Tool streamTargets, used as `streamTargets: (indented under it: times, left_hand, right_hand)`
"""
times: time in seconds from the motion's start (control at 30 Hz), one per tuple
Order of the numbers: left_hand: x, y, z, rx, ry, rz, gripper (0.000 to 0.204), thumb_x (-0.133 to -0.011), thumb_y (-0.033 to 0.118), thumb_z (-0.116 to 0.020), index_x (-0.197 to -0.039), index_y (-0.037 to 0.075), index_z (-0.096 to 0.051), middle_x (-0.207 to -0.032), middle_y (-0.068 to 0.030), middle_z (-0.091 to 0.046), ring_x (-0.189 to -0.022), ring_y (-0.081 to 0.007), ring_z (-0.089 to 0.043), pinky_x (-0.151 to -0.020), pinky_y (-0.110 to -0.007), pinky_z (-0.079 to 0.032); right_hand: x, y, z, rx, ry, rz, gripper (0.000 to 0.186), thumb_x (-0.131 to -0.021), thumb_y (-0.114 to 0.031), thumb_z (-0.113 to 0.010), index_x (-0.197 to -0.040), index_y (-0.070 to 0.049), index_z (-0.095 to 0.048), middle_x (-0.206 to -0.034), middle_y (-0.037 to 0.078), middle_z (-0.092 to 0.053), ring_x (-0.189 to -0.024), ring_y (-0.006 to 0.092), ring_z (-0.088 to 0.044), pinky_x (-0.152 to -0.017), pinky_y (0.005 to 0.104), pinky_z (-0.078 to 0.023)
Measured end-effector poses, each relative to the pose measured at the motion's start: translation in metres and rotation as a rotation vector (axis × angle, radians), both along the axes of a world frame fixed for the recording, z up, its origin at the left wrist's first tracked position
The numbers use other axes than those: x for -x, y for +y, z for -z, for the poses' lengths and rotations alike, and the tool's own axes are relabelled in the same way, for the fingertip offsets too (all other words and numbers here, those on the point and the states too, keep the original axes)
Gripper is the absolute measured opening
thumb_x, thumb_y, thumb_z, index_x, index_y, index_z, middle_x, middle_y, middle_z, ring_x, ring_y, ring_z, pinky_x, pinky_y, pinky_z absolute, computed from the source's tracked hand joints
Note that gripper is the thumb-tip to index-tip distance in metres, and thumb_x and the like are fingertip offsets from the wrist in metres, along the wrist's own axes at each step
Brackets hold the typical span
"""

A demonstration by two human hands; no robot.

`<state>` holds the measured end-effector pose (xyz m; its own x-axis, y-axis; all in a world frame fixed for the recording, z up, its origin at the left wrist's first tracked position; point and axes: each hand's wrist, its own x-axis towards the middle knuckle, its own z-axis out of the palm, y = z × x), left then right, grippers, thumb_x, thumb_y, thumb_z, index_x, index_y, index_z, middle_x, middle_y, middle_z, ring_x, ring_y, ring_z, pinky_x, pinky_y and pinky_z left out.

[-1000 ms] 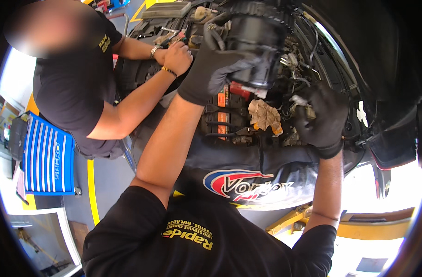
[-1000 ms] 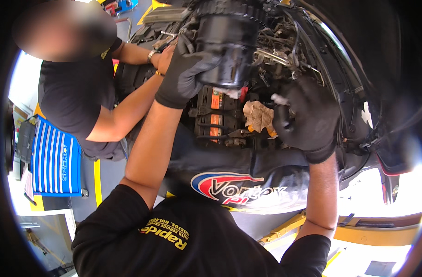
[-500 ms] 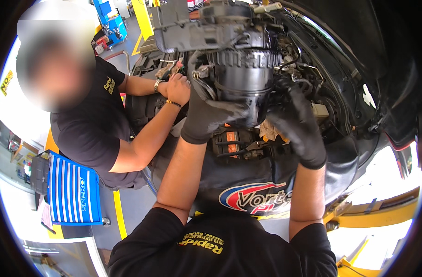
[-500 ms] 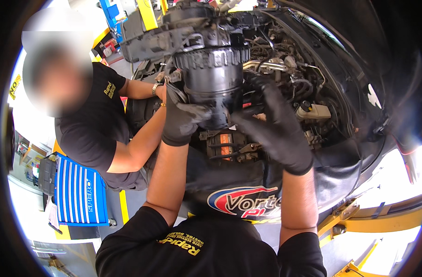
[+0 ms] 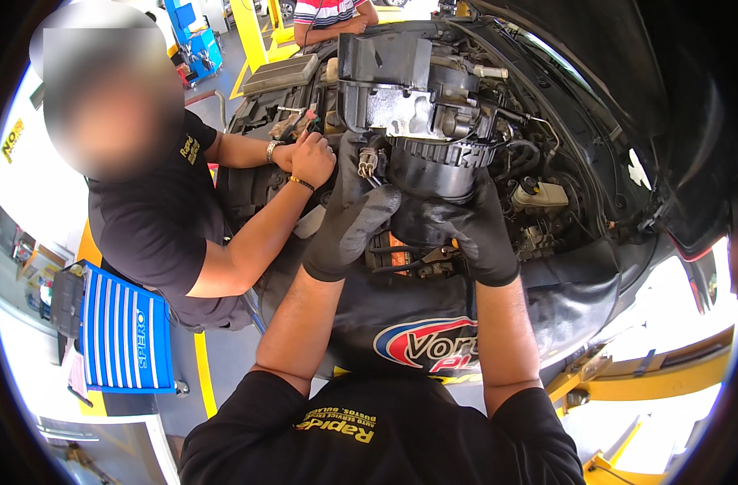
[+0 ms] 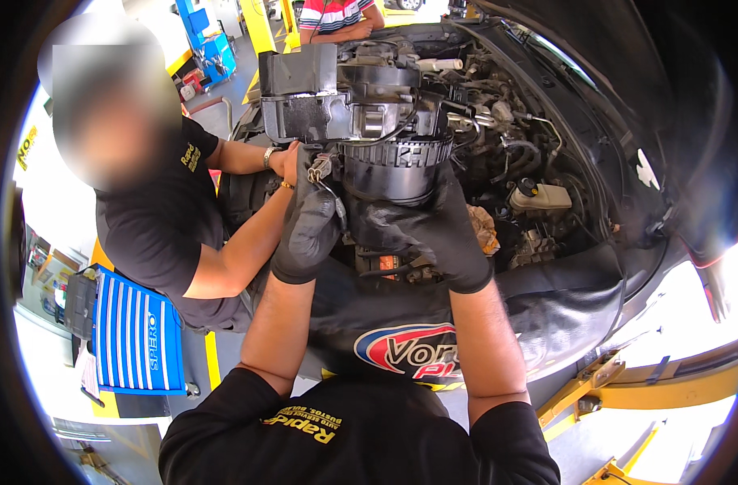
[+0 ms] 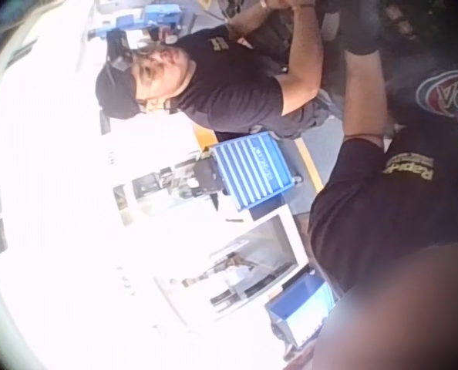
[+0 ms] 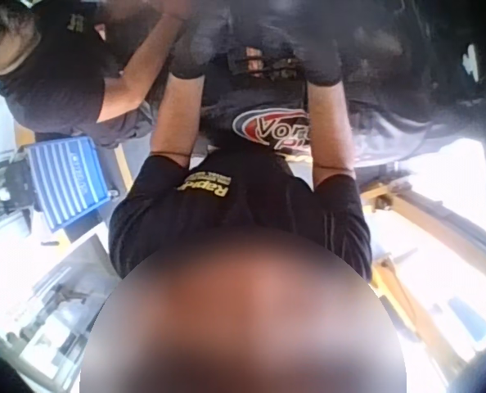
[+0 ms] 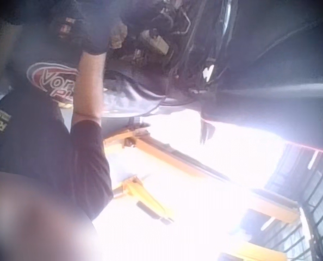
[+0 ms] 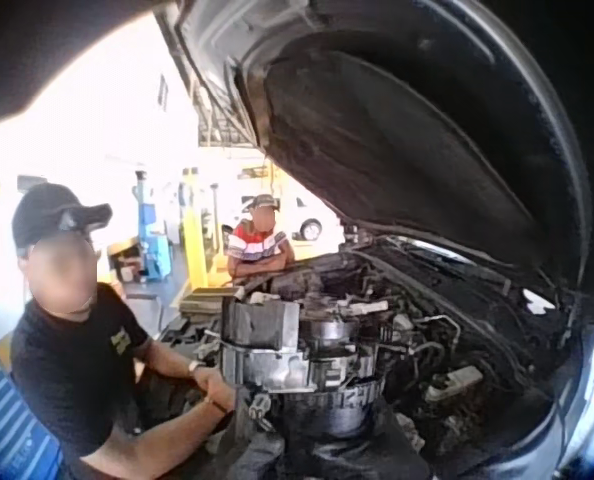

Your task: The person works on a car engine with the hood open, manipulating hoses and components near the battery and alternator. He removes a black plastic cover and wipes parts with a cloth while another person assists nearby.

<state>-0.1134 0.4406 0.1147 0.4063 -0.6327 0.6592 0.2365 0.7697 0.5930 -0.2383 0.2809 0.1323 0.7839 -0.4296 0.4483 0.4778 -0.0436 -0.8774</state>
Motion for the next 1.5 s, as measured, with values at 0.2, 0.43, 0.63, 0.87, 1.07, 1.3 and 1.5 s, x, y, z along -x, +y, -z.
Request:
streamTargets:
  times: [0.2,0.43,0.63,0.87,1.07,1.3,1.5]
  left_hand:
    - [-0.011,0.01,-0.013,-0.225,-0.065,-0.225,0.074,-0.097,-0.005,-0.066,-0.162,0.003,-0.031,-0.122,-0.0109,-0.069,-0.103,-0.0141,-0.07,-0.086,-0.025,-0.06]
    - [-0.017,0.01,-0.016,-0.379,-0.077,-0.329,0.051,-0.097,-0.008,-0.065,-0.145,-0.001,-0.051,-0.115,-0.0126,-0.073,-0.095,-0.0163,-0.073,-0.082,-0.027,-0.06]
    - [-0.009,0.004,-0.023,-0.436,-0.138,-0.314,0.042,-0.097,-0.006,-0.064,-0.137,-0.005,-0.054,-0.107,-0.0182,-0.075,-0.09,-0.0208,-0.076,-0.08,-0.03,-0.062]
    - [-0.004,-0.012,-0.029,-0.469,-0.223,-0.281,0.032,-0.1,-0.003,-0.06,-0.13,-0.012,-0.056,-0.111,-0.0249,-0.074,-0.097,-0.0281,-0.077,-0.085,-0.035,-0.065]
    - [-0.006,-0.01,-0.038,-0.404,-0.098,-0.144,0.066,-0.081,-0.002,-0.086,-0.14,-0.006,-0.056,-0.12,-0.0096,-0.072,-0.1,-0.014,-0.068,-0.084,-0.031,-0.059]
    - [0.001,-0.023,-0.025,-0.461,-0.325,-0.513,0.069,-0.077,0.007,-0.091,-0.136,-0.003,-0.058,-0.124,-0.0114,-0.072,-0.104,-0.0143,-0.068,-0.093,-0.033,-0.057]
    - [-0.009,-0.023,-0.01,-0.487,-0.38,-0.652,0.07,-0.074,0.016,-0.095,-0.133,-0.002,-0.061,-0.125,-0.0113,-0.07,-0.11,-0.0196,-0.065,-0.099,-0.038,-0.052]
  right_hand:
    - [-0.006,0.023,0.0,-0.139,-0.136,0.057,0.085,-0.07,-0.007,-0.095,-0.143,-0.003,-0.051,-0.13,0.01,-0.068,-0.116,0.019,-0.068,-0.102,0.0364,-0.056]
    - [0.009,0.024,-0.008,0.376,-0.202,0.43,0.1,-0.066,-0.028,-0.099,-0.145,0.001,-0.045,-0.129,0.018,-0.066,-0.112,0.0277,-0.069,-0.096,0.0403,-0.057]
    - [-0.008,0.022,0.012,0.437,-0.17,0.579,0.107,-0.062,-0.034,-0.101,-0.144,0.005,-0.044,-0.129,0.023,-0.061,-0.115,0.0364,-0.065,-0.098,0.0467,-0.054]
    - [-0.012,0.025,0.025,0.404,-0.116,0.585,0.107,-0.06,-0.032,-0.099,-0.143,0.005,-0.044,-0.127,0.023,-0.06,-0.115,0.0379,-0.063,-0.099,0.0493,-0.052]
    - [-0.012,0.031,0.022,0.515,-0.085,0.594,0.107,-0.058,-0.028,-0.098,-0.144,0.004,-0.043,-0.129,0.022,-0.057,-0.118,0.0385,-0.06,-0.101,0.0485,-0.05]
    - [-0.021,0.03,0.03,0.557,-0.095,0.702,0.106,-0.062,-0.022,-0.094,-0.148,0.003,-0.038,-0.133,0.022,-0.055,-0.123,0.04,-0.057,-0.104,0.0486,-0.048]
    - [-0.016,0.028,0.027,0.186,-0.05,0.354,0.103,-0.071,-0.012,-0.09,-0.155,0.002,-0.032,-0.138,0.018,-0.055,-0.122,0.0321,-0.058,-0.101,0.0426,-0.05]
